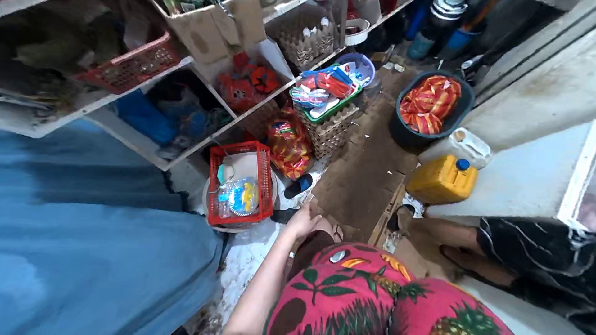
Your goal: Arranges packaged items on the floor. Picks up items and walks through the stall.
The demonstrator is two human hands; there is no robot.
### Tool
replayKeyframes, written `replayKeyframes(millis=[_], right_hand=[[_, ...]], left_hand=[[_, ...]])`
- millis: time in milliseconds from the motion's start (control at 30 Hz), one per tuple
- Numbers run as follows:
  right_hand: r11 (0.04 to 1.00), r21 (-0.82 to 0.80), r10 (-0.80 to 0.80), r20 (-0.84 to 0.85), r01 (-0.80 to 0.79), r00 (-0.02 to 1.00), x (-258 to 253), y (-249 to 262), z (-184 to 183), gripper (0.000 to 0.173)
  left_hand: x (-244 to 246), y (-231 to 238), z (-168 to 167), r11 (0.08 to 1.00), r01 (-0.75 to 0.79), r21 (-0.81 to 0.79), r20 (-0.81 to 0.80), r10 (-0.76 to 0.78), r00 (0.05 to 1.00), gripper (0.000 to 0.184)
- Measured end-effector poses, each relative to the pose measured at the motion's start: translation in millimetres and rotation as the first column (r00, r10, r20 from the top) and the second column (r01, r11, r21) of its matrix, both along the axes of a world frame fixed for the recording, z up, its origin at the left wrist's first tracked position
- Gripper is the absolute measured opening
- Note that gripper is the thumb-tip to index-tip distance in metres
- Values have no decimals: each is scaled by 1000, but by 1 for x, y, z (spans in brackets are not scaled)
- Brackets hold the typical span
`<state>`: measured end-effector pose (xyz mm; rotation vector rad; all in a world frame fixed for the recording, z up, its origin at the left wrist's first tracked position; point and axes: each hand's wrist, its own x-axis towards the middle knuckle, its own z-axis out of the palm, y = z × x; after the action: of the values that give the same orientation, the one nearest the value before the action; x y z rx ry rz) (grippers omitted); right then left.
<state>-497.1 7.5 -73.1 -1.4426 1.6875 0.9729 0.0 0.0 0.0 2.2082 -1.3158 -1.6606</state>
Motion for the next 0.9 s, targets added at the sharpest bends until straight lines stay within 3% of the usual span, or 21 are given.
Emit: replayKeyframes(millis=[67,200,333,400,533,600,733,833,900], right_hand=[[996,-44,73,-23,-74,997,46,-125,44,54],[951,-279,177,150,-130,973,160,-323,93,51],[886,-456,297,420,-83,857,301,-440,128,60],[841,-539,368,488,-59,791,362,-490,130,78],[756,-654,486,560,-1,671,469,-587,104,121],[767,-641,500,573,-26,649,507,-611,77,131],[697,-717,570,536,-20,623,525,-568,25,97],[615,-788,644,478,-32,597,504,-526,4,84],[600,-798,676,468,-56,569,488,-512,-8,79]], left_hand=[[20,-33,-9,999,-41,0,-4,41,999,62],[57,-107,-26,993,-115,-35,-51,113,992,59],[96,-201,-37,947,-246,-206,-120,225,967,61],[116,-253,-32,922,-274,-272,-125,249,961,63],[152,-345,-28,873,-249,-419,36,290,956,66],[162,-383,-27,851,-229,-472,102,311,945,68],[164,-434,-38,799,-297,-523,37,370,928,64],[155,-451,-66,791,-397,-465,-83,408,909,61],[143,-448,-83,760,-411,-504,-50,449,892,60]])
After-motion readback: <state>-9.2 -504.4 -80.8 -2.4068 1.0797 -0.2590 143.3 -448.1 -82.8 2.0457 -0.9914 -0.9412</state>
